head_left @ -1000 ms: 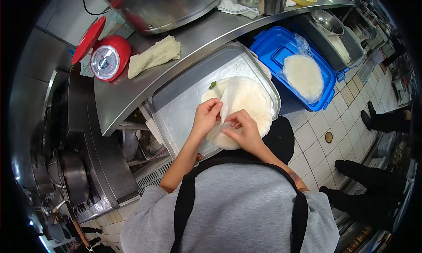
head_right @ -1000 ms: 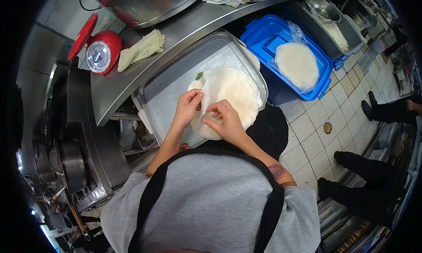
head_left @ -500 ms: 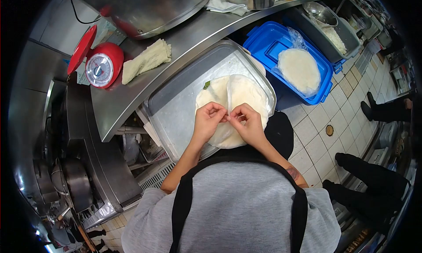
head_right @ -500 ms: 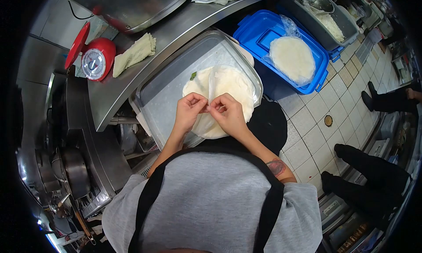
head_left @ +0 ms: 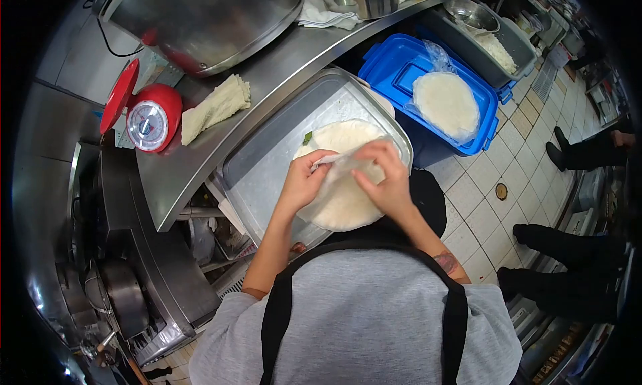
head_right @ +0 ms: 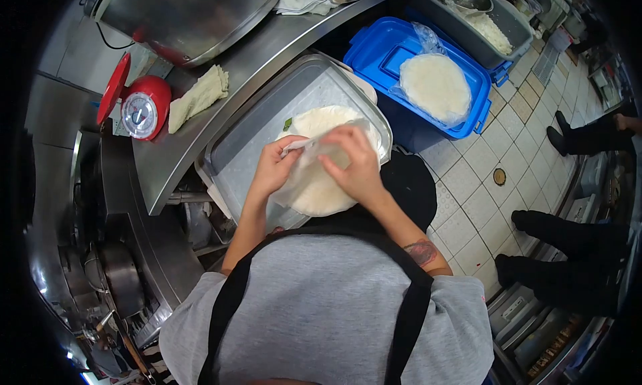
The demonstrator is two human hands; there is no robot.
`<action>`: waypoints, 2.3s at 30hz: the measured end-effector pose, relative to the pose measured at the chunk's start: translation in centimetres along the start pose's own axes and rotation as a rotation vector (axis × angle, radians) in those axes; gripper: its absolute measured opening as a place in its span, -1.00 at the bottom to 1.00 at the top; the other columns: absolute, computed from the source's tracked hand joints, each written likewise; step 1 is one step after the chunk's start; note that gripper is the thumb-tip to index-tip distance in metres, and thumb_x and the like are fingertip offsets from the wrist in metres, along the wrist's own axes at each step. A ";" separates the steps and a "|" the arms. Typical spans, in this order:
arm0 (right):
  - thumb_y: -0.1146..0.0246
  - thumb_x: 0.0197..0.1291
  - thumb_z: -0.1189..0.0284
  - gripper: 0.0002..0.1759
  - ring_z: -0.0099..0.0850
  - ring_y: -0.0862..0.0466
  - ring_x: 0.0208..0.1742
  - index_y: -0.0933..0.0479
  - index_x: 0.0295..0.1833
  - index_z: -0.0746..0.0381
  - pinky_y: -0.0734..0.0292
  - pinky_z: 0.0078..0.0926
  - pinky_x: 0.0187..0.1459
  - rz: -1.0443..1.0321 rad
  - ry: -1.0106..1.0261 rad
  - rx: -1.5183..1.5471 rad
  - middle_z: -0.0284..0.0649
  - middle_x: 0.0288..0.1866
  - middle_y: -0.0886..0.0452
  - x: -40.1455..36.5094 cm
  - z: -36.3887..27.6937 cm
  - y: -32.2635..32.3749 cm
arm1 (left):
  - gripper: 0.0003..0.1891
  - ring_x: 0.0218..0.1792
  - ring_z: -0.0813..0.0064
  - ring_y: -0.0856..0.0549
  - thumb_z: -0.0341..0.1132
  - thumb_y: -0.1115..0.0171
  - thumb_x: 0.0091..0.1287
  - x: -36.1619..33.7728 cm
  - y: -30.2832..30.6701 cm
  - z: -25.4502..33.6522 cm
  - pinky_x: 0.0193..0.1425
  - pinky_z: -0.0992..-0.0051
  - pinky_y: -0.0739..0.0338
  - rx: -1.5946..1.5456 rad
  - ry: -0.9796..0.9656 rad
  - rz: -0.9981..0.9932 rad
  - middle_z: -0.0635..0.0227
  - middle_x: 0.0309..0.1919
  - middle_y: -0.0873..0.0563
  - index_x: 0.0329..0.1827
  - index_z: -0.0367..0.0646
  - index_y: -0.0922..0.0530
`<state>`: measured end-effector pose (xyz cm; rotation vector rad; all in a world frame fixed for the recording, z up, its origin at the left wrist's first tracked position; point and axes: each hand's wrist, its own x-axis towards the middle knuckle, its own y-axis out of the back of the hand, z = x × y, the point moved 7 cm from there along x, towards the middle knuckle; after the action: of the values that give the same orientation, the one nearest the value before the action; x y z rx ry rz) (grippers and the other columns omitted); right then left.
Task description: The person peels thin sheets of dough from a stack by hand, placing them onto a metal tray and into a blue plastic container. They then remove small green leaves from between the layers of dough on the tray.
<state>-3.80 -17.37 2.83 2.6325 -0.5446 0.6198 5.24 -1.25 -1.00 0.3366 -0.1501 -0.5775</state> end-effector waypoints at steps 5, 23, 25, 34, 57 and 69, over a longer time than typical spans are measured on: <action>-0.45 0.00 0.40 -0.66 -0.30 -0.66 -0.18 -0.62 -0.09 0.27 -0.54 -0.42 -0.07 -0.194 -0.012 -0.020 -0.17 -0.22 -0.65 2.1 0.5 1.2 | -0.79 -0.44 0.54 -0.59 -0.48 -0.17 0.26 0.0 1.5 6.8 -0.30 0.53 -0.47 0.166 -0.049 -0.455 0.28 -0.41 -0.71 -0.07 -0.28 -0.62; -0.40 0.03 0.32 -0.65 -0.32 -0.51 -0.52 -0.45 -0.34 0.37 -0.41 -0.36 -0.40 -0.181 -0.424 -0.019 -0.08 -0.50 -0.52 -4.0 10.0 -0.7 | -0.83 -0.48 0.61 -0.62 -0.34 -0.33 0.25 3.9 -5.0 -0.4 -0.39 0.53 -0.51 0.246 0.066 -0.132 0.35 -0.46 -0.65 -0.26 -0.28 -0.58; -0.39 0.07 0.32 -0.66 -0.37 -0.52 -0.50 -0.45 -0.29 0.37 -0.41 -0.40 -0.40 -0.194 -0.319 -0.025 -0.12 -0.46 -0.55 -3.7 10.1 -1.1 | -0.81 -0.50 0.70 -0.59 -0.30 -0.30 0.31 3.0 -6.3 -2.4 -0.44 0.61 -0.49 0.077 0.136 -0.119 0.42 -0.52 -0.63 -0.28 -0.28 -0.57; -0.08 0.37 0.22 -0.59 -0.51 -0.64 -0.30 -0.42 0.09 0.35 -0.61 -0.55 -0.30 -0.103 -1.034 1.020 -0.19 -0.25 -0.62 -5.1 11.1 -1.5 | -0.87 -0.53 0.70 -0.52 -0.41 -0.35 0.19 1.4 -8.6 -1.5 -0.42 0.60 -0.46 0.127 0.050 -0.087 0.45 -0.52 -0.62 -0.34 -0.27 -0.58; -0.20 0.30 0.36 -0.80 -0.70 -0.42 -0.54 -0.55 -0.32 0.26 -0.32 -0.72 -0.53 -0.218 -0.895 0.454 -0.44 -0.51 -0.52 -4.0 11.9 -0.9 | -0.78 -0.49 0.65 -0.58 -0.27 -0.17 0.40 0.3 -8.7 -3.7 -0.38 0.59 -0.50 -0.079 0.225 -0.154 0.39 -0.52 -0.63 -0.34 -0.25 -0.54; -0.11 0.34 0.41 -0.80 -0.63 -0.48 -0.56 -0.47 -0.29 0.32 -0.39 -0.65 -0.51 -0.158 -0.774 0.440 -0.32 -0.49 -0.55 -3.9 12.6 -2.1 | -0.79 -0.60 0.65 -0.54 -0.46 -0.14 0.31 0.5 -7.7 -5.2 -0.50 0.61 -0.49 -0.275 0.282 -0.019 0.43 -0.59 -0.55 -0.52 -0.20 -0.41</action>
<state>-1.81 -20.06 -10.14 3.2551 -0.4221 -0.4159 2.93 -6.19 -8.58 0.1492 0.2032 -0.5559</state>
